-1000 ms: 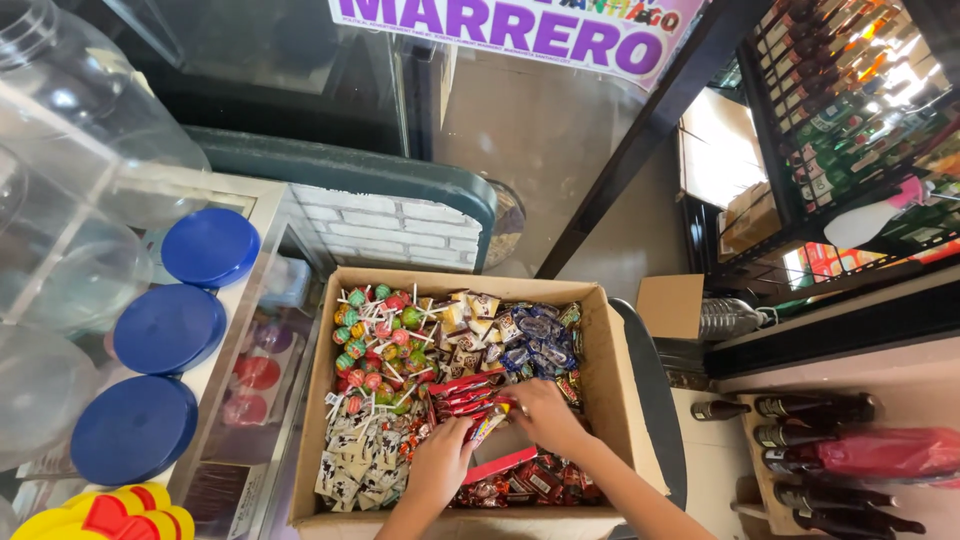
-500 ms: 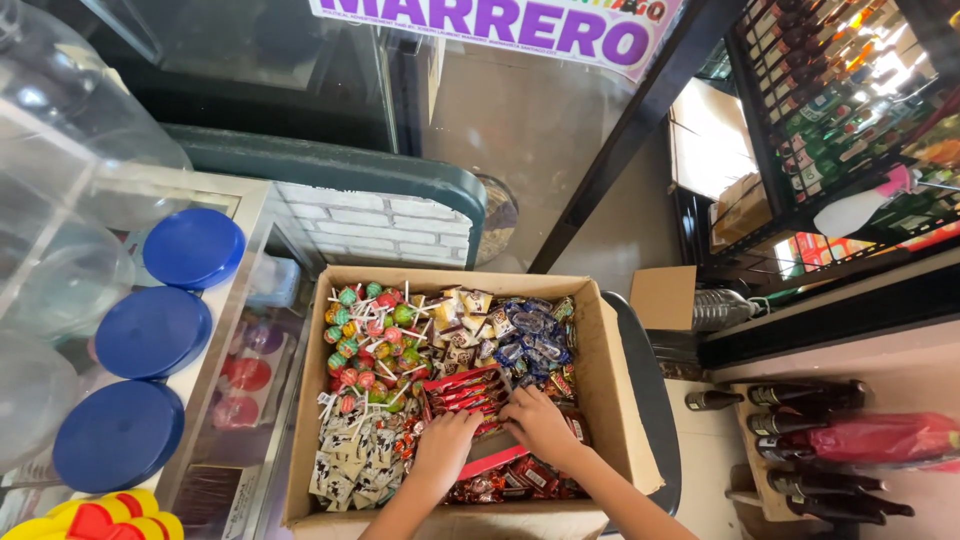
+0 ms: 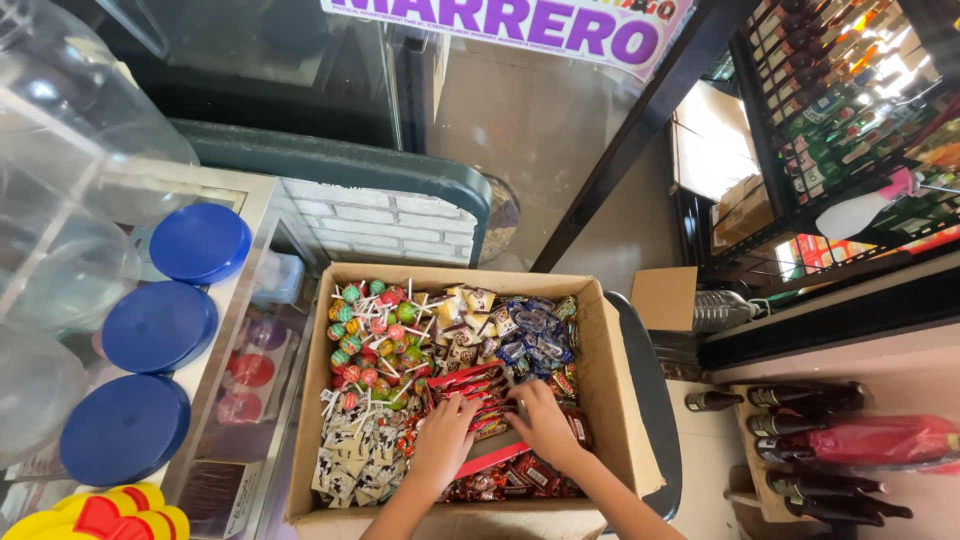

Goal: Taking various candies and lollipops from a bulk shipping box and organizing them into jars and display trays on a store checkout counter.

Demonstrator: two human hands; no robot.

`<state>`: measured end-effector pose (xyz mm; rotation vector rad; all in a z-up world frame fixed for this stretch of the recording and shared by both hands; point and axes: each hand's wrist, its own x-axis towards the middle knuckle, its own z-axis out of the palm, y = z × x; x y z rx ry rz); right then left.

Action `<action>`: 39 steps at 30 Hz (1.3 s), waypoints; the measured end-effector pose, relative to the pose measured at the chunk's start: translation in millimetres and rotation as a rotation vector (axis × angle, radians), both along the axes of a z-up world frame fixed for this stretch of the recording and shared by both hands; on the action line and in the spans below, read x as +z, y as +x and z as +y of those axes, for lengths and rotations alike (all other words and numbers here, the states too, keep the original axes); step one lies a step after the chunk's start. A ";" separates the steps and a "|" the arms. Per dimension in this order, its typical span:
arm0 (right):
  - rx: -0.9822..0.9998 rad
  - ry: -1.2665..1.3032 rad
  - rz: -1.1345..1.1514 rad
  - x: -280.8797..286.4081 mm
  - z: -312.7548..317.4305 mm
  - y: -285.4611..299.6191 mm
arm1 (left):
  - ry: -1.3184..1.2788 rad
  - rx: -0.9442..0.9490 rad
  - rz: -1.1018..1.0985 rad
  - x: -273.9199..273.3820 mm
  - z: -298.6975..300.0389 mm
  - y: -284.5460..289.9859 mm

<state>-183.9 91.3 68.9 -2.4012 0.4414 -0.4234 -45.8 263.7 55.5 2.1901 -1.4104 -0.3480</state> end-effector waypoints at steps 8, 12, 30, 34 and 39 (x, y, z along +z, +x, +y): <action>-0.162 0.626 0.297 -121.1 -22.0 -41.1 | 0.016 -0.107 -0.209 -34.8 4.7 4.1; -0.371 1.057 0.409 -91.9 -6.1 -32.3 | 0.122 -0.113 -0.177 -14.6 9.0 2.8; -0.391 1.000 0.214 -23.5 27.2 -64.5 | -0.251 0.705 1.445 37.4 82.4 -28.1; -0.394 1.041 0.174 31.8 49.7 -71.1 | -0.488 0.627 1.446 35.1 97.9 -49.8; -0.302 1.113 0.115 72.3 92.8 -103.1 | -0.677 0.644 1.368 45.8 141.3 -99.4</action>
